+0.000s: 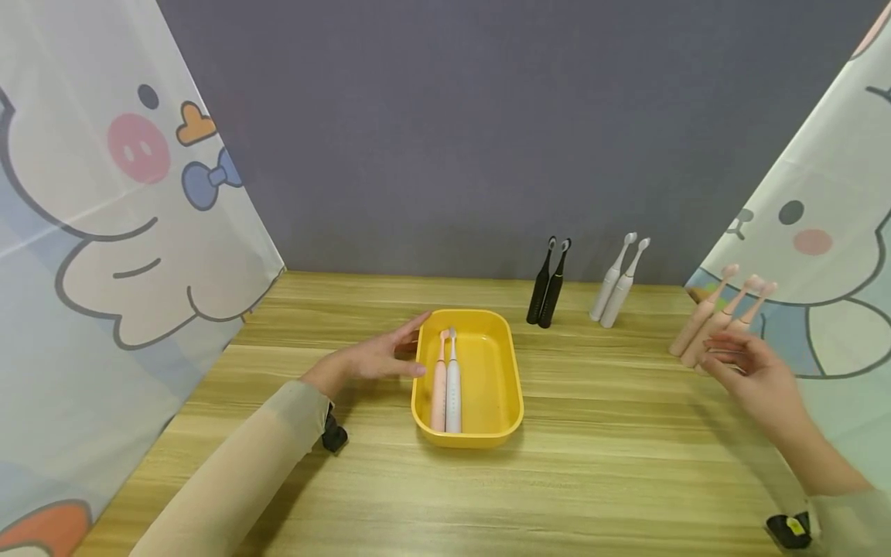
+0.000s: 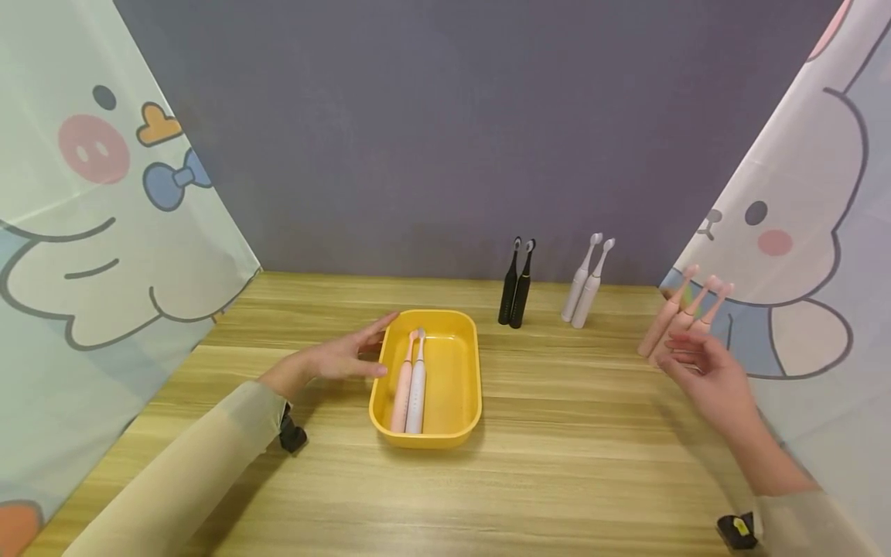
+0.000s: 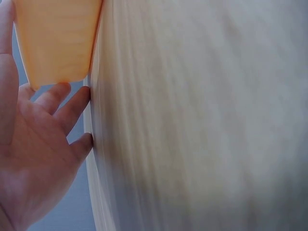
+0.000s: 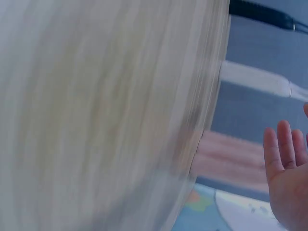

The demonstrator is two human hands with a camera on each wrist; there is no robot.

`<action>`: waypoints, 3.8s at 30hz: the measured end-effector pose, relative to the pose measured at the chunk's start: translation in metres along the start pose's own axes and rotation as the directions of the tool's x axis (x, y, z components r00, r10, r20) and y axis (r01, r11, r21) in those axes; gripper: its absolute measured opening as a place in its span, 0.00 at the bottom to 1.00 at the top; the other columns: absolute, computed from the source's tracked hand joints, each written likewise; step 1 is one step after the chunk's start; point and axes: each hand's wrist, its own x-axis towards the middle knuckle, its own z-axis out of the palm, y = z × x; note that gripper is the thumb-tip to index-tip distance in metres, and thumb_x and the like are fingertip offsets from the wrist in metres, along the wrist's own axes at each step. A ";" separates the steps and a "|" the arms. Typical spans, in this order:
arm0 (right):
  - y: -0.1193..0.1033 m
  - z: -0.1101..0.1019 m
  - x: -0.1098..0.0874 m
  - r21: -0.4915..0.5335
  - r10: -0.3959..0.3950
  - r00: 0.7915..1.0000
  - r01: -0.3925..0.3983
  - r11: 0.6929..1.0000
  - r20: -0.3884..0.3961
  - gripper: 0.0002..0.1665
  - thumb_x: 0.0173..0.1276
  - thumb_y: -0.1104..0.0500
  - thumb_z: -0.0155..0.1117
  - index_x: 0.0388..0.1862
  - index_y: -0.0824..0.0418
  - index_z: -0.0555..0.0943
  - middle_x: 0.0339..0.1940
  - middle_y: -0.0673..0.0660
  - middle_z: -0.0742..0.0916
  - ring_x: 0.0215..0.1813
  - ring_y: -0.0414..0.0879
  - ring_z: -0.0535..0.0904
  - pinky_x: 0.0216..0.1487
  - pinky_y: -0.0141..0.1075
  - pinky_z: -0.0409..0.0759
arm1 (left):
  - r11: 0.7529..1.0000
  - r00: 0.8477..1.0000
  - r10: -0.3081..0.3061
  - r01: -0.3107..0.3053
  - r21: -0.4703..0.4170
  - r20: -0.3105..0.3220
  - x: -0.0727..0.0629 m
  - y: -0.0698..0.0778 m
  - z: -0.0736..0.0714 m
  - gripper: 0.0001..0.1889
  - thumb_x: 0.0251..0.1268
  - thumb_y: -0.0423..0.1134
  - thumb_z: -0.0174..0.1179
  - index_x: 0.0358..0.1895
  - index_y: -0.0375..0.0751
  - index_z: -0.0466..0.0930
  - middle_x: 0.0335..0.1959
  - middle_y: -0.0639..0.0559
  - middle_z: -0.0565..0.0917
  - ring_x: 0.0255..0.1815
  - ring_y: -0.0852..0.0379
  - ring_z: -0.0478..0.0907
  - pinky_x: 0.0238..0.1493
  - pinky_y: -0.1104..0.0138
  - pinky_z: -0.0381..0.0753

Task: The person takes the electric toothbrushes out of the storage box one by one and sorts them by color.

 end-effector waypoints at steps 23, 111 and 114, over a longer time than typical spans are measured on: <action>-0.043 0.102 0.025 0.146 -0.109 0.973 0.080 0.986 0.202 0.22 0.78 0.73 0.66 0.67 0.61 0.79 0.55 0.34 0.86 0.53 0.26 0.83 0.51 0.19 0.83 | 1.000 1.000 -0.020 0.020 -0.003 -0.011 -0.001 0.005 0.002 0.64 0.67 0.67 0.73 0.92 0.69 0.32 0.93 0.41 0.52 0.92 0.36 0.52 0.87 0.29 0.51; -0.145 0.297 0.067 -0.253 -0.076 0.743 0.319 0.913 0.664 0.28 0.79 0.36 0.68 0.71 0.45 0.83 0.53 0.44 0.92 0.50 0.40 0.88 0.54 0.43 0.86 | 0.999 1.000 0.002 -0.001 0.034 -0.003 -0.003 0.004 0.000 0.62 0.71 0.65 0.72 0.92 0.67 0.30 0.91 0.39 0.55 0.91 0.34 0.54 0.85 0.27 0.54; -0.146 0.299 0.067 -0.310 -0.057 0.733 0.356 0.882 0.678 0.27 0.80 0.35 0.67 0.70 0.44 0.83 0.51 0.42 0.92 0.48 0.38 0.87 0.53 0.42 0.85 | 1.000 1.000 0.016 -0.016 0.022 0.003 -0.002 0.005 0.001 0.62 0.72 0.64 0.71 0.92 0.64 0.30 0.91 0.38 0.55 0.91 0.33 0.53 0.85 0.27 0.54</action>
